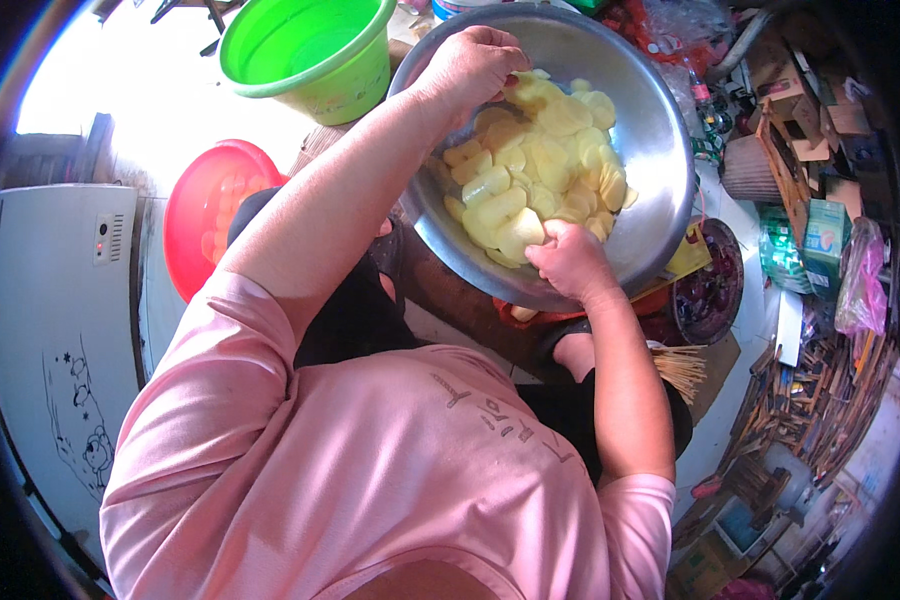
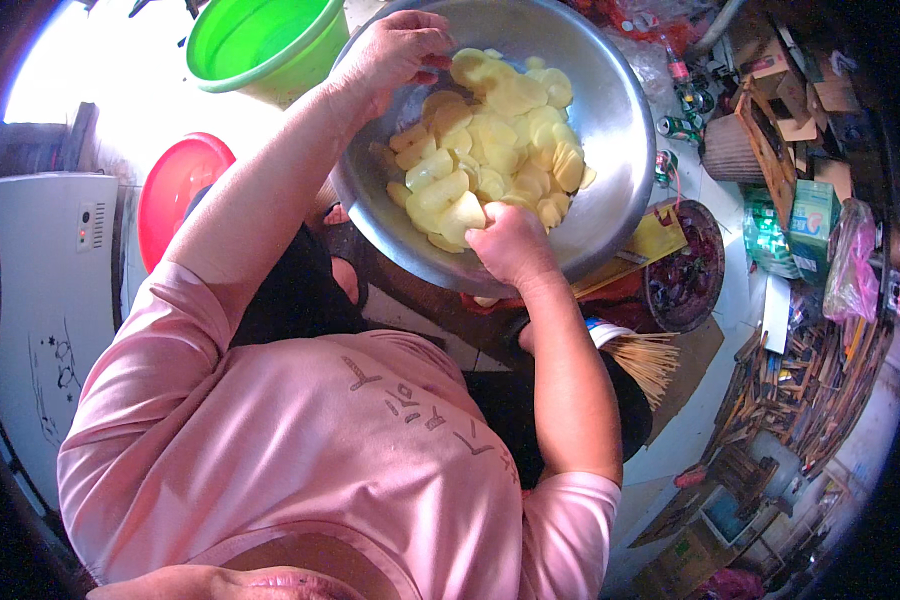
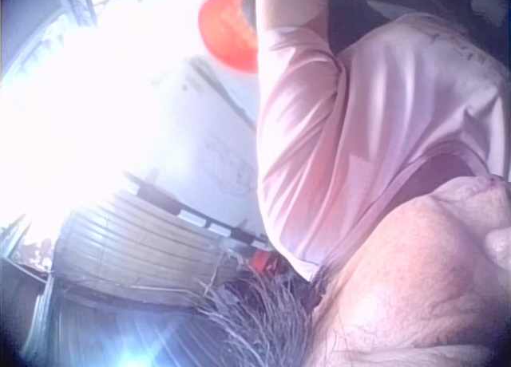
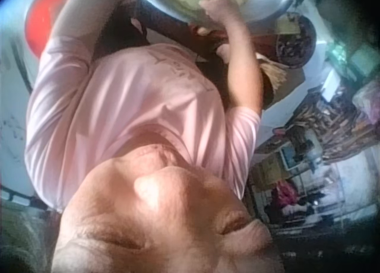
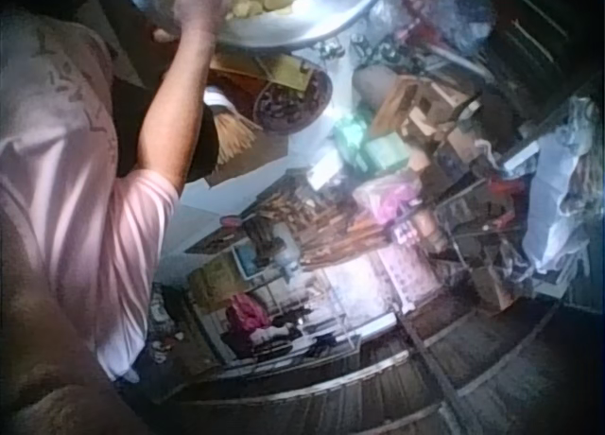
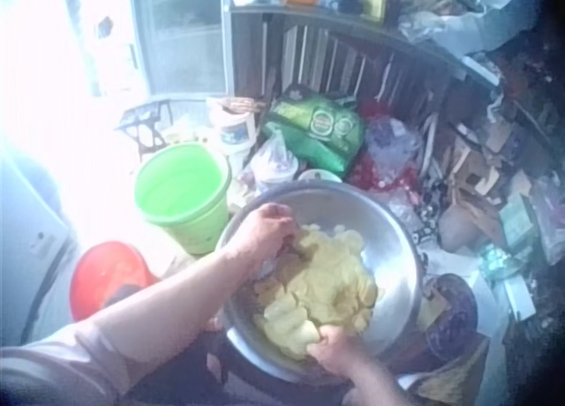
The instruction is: The person threads sliced potatoes onto wooden skewers one by one, picking slices from a metal bowl and pushing them onto the skewer. Completed skewers are placed into a red basin nearby.
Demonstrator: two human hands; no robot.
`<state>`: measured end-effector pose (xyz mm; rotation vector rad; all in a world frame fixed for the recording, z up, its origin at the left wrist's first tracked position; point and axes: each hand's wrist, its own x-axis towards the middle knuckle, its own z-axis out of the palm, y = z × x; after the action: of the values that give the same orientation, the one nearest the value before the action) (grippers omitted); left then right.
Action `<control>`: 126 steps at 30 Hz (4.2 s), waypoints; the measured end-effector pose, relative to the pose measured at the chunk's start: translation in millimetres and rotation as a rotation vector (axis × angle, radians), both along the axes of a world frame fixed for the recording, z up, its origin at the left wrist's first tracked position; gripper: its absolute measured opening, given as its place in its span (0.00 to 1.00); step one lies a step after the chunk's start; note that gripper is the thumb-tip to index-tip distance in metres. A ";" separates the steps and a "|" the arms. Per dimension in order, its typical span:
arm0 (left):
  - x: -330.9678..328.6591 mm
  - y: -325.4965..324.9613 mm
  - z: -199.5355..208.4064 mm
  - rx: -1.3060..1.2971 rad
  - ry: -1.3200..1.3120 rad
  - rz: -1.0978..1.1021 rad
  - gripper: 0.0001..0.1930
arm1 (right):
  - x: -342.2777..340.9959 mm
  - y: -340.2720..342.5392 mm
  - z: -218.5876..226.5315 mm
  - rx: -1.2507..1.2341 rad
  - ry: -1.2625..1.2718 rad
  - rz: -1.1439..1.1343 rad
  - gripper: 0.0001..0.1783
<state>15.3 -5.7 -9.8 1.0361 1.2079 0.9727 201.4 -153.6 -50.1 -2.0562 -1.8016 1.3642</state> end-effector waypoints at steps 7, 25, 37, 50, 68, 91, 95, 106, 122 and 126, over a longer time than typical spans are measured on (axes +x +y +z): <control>17.9 10.2 -14.2 -0.082 0.130 -0.116 0.15 | 9.9 -7.9 26.9 0.264 -0.224 0.025 0.19; 97.6 60.8 -75.5 0.255 1.179 -0.347 0.26 | 23.2 -36.8 53.3 0.411 -0.030 0.054 0.16; 97.5 64.0 -94.4 0.111 1.004 -0.725 0.23 | 18.4 -37.6 54.1 0.369 -0.053 0.109 0.15; 86.6 -45.3 -68.2 0.359 1.033 -0.780 0.21 | 15.7 -53.8 62.9 0.417 -0.019 0.183 0.13; 77.7 -46.6 -33.0 -0.036 0.051 -0.438 0.05 | 146.1 -75.7 97.7 0.353 -0.153 -0.280 0.16; 61.5 -59.5 15.3 -0.226 -0.297 -0.429 0.08 | 274.0 -115.4 -56.7 -0.561 -1.132 0.307 0.19; 61.7 -61.0 15.1 -0.255 -0.287 -0.388 0.09 | 274.2 -119.1 -64.9 -0.599 -1.095 0.352 0.19; 54.5 -59.4 22.5 -0.230 -0.287 -0.434 0.09 | 269.1 -119.7 -40.9 -0.571 -1.099 0.359 0.17; 53.5 -74.7 31.6 -0.207 -0.282 -0.476 0.10 | 252.8 -192.7 131.4 -0.213 -0.974 -0.282 0.15; 57.6 -87.5 30.0 -0.205 -0.282 -0.578 0.10 | 236.3 -201.2 127.9 0.196 -0.392 -0.648 0.11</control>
<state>72.9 -93.3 20.2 0.9680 0.6953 0.5058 437.7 -354.8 77.8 -2.5785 -1.1114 0.6208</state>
